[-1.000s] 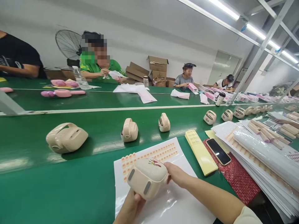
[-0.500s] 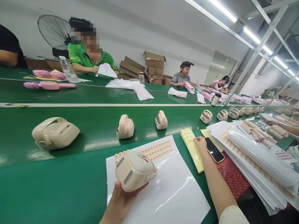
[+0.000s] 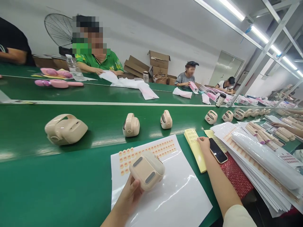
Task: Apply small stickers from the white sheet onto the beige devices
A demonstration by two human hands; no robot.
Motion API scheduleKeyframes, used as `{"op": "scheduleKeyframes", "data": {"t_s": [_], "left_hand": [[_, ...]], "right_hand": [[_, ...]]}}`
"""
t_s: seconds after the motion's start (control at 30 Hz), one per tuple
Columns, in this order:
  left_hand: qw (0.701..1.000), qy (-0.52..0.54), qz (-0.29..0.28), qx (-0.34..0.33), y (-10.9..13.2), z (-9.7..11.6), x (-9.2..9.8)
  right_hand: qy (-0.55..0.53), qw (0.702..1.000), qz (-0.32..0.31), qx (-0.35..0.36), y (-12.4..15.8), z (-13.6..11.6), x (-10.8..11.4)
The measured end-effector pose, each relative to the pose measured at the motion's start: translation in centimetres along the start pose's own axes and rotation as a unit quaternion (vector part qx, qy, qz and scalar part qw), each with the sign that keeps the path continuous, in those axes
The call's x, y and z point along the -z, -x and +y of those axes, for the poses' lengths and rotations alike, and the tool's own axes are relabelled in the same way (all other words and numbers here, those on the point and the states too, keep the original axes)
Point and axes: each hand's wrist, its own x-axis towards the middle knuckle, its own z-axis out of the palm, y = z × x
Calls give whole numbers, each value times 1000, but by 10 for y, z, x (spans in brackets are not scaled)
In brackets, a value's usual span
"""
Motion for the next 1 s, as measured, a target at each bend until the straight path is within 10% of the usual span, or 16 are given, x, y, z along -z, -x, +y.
{"op": "scheduleKeyframes", "data": {"t_s": [0.53, 0.83, 1.0], "left_hand": [[1000, -2, 2, -12, -6, -1, 7], [998, -22, 32, -40, -10, -4, -4], [994, -44, 66, -79, -11, -3, -8]], "right_hand": [[-150, 986, -67, 15, 18, -34, 15], [-334, 872, -356, 50, 128, -118, -7], [-295, 878, -373, 56, 153, -135, -16]]}}
